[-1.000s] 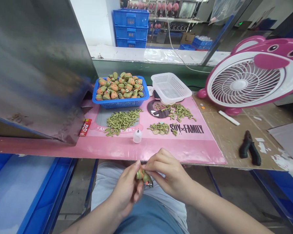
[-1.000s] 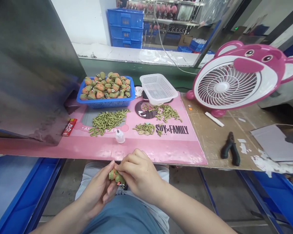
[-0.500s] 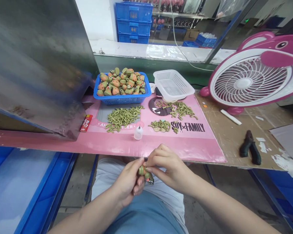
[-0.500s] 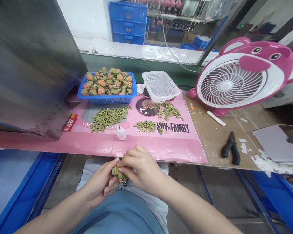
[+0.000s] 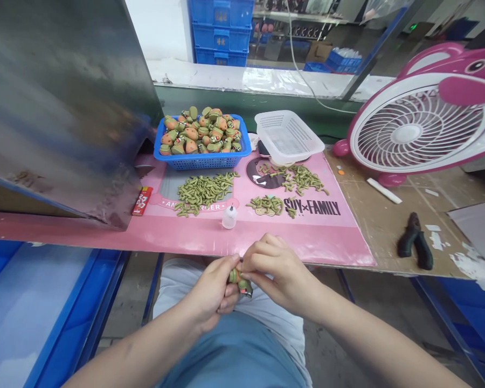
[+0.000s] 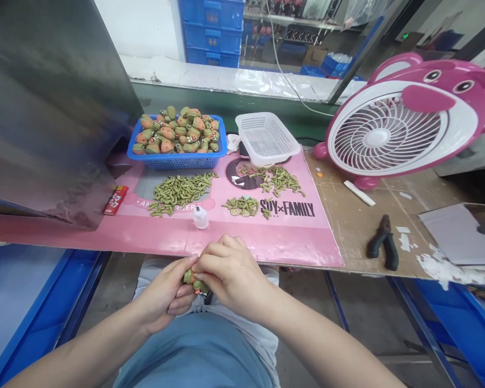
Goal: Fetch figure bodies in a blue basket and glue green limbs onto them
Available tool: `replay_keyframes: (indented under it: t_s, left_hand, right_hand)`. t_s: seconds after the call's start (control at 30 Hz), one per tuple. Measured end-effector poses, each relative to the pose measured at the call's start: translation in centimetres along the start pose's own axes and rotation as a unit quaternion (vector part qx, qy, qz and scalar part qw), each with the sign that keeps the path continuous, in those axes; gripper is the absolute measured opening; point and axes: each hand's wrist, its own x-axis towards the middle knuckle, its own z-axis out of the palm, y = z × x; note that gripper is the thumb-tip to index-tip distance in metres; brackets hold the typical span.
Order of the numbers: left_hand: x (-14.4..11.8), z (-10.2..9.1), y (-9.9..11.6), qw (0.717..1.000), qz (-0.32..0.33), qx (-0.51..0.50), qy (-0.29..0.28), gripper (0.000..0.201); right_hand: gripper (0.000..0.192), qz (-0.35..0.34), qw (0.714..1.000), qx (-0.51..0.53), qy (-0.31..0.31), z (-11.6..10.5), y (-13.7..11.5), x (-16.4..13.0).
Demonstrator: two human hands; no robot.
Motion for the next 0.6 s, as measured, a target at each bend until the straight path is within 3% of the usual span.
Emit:
replay_keyframes:
  t_s: [0.2, 0.27, 0.4, 0.6]
  left_hand:
    - [0.1, -0.1, -0.3, 1.0, 0.002, 0.003, -0.008, 0.041]
    - [-0.1, 0.0, -0.2, 1.0, 0.011, 0.003, -0.011, 0.042]
    - [-0.3, 0.3, -0.1, 0.998, 0.047, -0.014, -0.037, 0.046]
    - [0.7, 0.7, -1.3, 0.997, 0.056, 0.044, -0.037, 0.058]
  right_hand:
    - [0.015, 0.011, 0.999, 0.029, -0.019, -0.2, 0.1, 0.0]
    - [0.011, 0.021, 0.998, 0.061, 0.015, -0.4, 0.4, -0.4]
    - [0.03, 0.117, 0.975, 0.121, 0.144, -0.1, 0.9, -1.9]
    - [0.045, 0.227, 0.947, 0.194, 0.117, 2.1, -0.2, -3.7]
